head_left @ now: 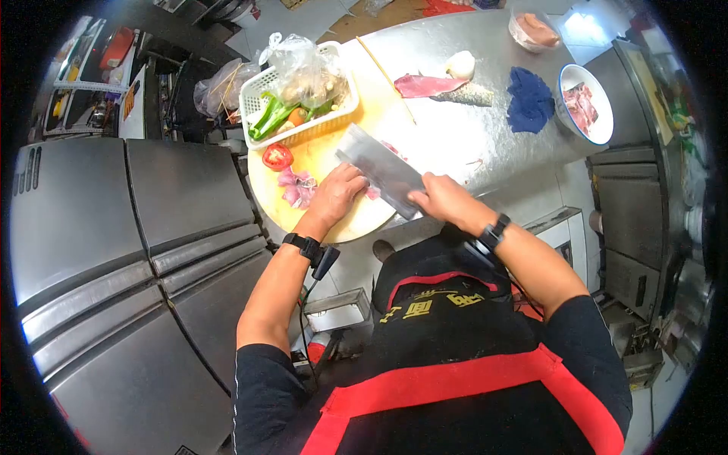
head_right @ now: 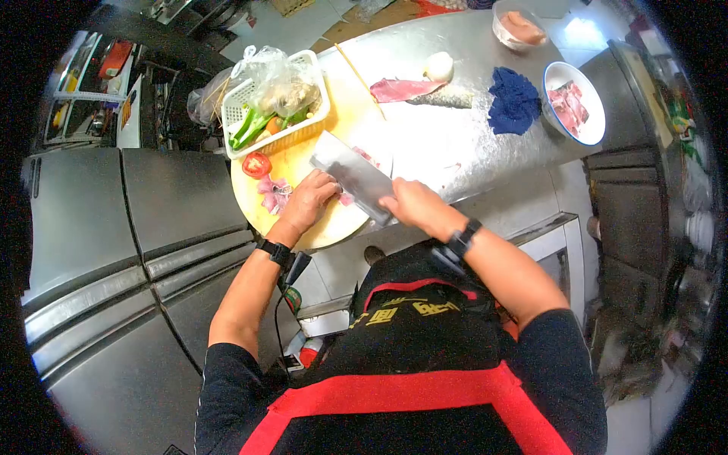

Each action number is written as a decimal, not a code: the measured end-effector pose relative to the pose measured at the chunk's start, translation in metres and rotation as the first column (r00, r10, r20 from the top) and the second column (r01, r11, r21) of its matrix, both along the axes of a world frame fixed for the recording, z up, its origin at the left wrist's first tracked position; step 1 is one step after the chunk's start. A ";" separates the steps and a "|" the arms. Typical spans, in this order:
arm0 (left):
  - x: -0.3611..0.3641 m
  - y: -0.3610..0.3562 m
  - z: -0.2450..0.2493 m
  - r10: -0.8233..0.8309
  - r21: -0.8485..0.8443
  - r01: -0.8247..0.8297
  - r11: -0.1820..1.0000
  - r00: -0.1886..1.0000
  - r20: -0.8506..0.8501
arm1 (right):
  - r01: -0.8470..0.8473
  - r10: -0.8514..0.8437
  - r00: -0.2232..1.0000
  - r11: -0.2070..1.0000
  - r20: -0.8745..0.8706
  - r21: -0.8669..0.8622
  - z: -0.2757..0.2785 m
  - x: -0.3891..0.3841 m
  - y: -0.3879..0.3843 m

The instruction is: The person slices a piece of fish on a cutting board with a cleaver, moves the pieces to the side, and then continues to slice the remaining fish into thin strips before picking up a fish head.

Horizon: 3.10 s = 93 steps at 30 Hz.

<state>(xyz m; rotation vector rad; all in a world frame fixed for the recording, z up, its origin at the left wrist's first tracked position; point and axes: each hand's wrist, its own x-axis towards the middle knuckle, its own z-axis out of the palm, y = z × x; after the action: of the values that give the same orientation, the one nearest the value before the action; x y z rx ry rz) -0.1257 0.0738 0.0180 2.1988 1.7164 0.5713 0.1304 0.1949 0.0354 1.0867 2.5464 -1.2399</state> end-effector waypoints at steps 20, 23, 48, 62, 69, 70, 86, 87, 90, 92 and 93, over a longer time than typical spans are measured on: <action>-0.002 -0.026 0.011 0.165 0.132 -0.176 0.975 0.982 0.086 | -0.060 0.053 0.981 0.998 0.186 0.031 0.036 0.113 -0.030; -0.027 -0.044 0.001 0.352 0.075 -0.355 0.932 0.934 0.055 | -0.063 0.057 0.987 0.998 0.150 0.030 0.034 0.111 -0.022; 0.017 -0.009 -0.019 0.637 -0.165 -0.623 0.765 0.770 0.044 | 0.031 -0.026 0.999 0.985 -0.034 0.171 0.022 -0.024 -0.036; 0.019 -0.030 -0.006 0.603 0.348 -0.554 0.756 0.796 -0.044 | 0.117 -0.117 0.993 0.993 -0.032 0.020 0.023 0.086 -0.012; 0.081 -0.025 -0.022 0.438 -0.019 -0.440 0.898 0.897 -0.059 | 0.114 -0.115 0.993 0.993 -0.033 -0.026 0.000 0.074 0.012; 0.082 -0.026 -0.024 0.437 -0.012 -0.439 0.898 0.896 -0.072 | 0.113 -0.113 0.993 0.993 -0.028 -0.030 -0.001 0.076 0.010; 0.075 -0.024 -0.021 0.372 -0.010 -0.374 0.927 0.925 -0.070 | -0.031 0.031 0.999 0.999 -0.011 -0.040 -0.009 0.036 0.034; 0.074 -0.024 -0.021 0.365 -0.015 -0.367 0.930 0.928 -0.073 | -0.041 0.039 0.999 0.999 -0.036 -0.030 -0.011 0.030 0.035; 0.073 -0.023 -0.021 0.344 -0.026 -0.348 0.937 0.935 -0.089 | -0.050 0.050 0.999 0.999 -0.013 0.005 -0.015 0.011 0.034; 0.072 -0.024 -0.020 0.352 -0.036 -0.356 0.934 0.933 -0.081 | -0.018 0.018 0.999 1.000 -0.029 -0.011 -0.014 0.000 0.032; 0.072 -0.025 -0.019 0.337 -0.038 -0.341 0.939 0.938 -0.085 | 0.003 -0.004 0.999 1.000 -0.046 -0.020 -0.013 -0.003 0.030</action>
<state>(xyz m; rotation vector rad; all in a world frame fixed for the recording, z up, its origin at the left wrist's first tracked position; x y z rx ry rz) -0.0540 0.0492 -0.0007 1.9223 2.1471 0.5167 0.1273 0.2248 0.0227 1.0719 2.5600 -1.3036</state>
